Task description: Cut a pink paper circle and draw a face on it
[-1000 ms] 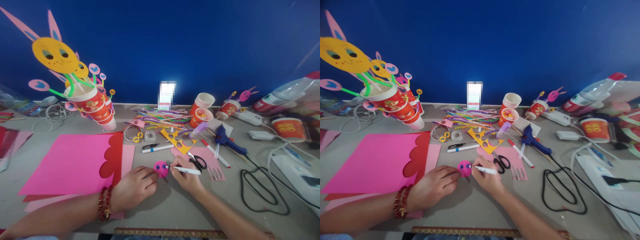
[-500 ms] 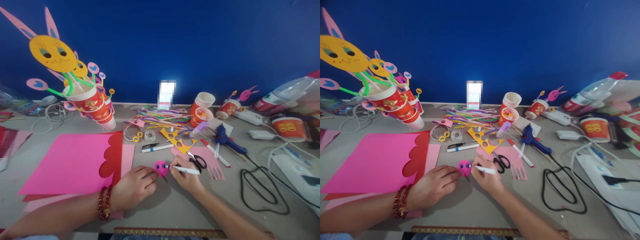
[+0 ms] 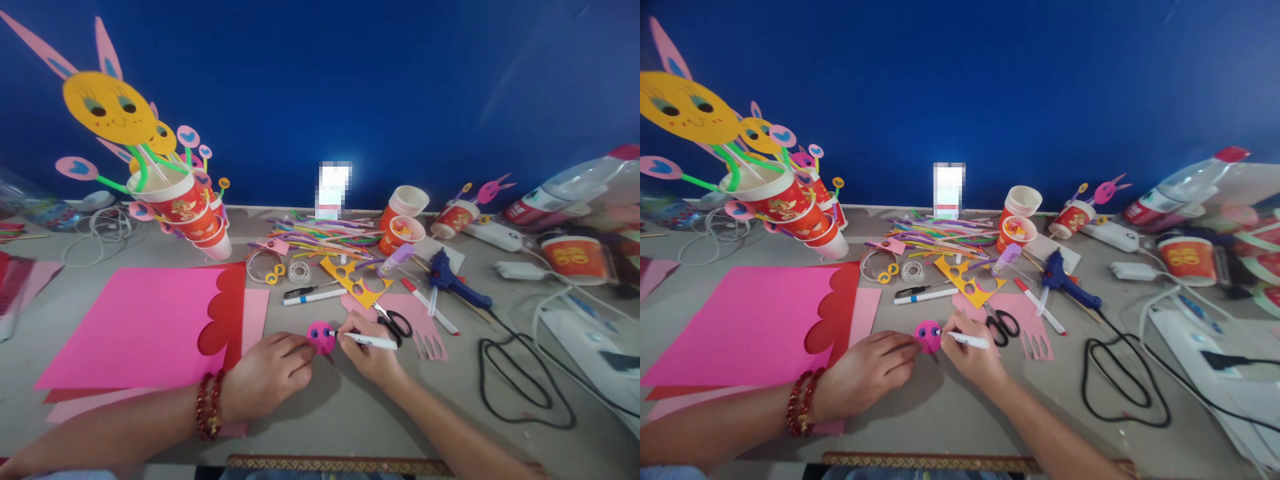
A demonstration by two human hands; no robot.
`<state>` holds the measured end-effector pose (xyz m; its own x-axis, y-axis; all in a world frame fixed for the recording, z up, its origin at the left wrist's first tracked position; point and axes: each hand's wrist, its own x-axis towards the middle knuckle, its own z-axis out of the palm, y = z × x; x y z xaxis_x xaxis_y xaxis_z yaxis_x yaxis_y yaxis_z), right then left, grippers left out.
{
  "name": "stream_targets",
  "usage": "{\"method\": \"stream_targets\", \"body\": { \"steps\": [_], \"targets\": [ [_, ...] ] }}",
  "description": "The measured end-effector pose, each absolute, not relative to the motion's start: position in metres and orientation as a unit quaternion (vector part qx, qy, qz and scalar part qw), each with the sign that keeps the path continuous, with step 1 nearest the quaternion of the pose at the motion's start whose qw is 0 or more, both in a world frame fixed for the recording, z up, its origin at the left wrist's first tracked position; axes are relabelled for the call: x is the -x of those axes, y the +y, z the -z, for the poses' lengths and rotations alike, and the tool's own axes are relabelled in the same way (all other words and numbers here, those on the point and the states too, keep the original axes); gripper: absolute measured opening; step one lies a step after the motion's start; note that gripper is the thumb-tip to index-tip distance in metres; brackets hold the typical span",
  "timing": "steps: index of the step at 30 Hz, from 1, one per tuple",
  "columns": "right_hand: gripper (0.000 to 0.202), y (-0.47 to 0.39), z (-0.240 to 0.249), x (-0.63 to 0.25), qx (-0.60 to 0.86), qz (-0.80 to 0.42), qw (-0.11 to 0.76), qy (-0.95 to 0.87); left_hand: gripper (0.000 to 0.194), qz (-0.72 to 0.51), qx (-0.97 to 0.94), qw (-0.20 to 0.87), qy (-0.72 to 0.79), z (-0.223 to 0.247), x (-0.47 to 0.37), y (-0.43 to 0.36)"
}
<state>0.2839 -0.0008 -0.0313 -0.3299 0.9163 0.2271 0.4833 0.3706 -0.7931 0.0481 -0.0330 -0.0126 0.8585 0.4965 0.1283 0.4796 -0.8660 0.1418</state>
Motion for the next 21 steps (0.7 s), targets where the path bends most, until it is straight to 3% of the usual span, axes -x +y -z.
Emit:
{"method": "stream_targets", "body": {
  "steps": [21],
  "targets": [
    [0.012,-0.0005,0.0311,-0.2841,0.462,-0.307,0.339,-0.76,0.017,-0.083,-0.962,0.053,0.256,0.0139,-0.0479,-0.0327]
  ]
}}
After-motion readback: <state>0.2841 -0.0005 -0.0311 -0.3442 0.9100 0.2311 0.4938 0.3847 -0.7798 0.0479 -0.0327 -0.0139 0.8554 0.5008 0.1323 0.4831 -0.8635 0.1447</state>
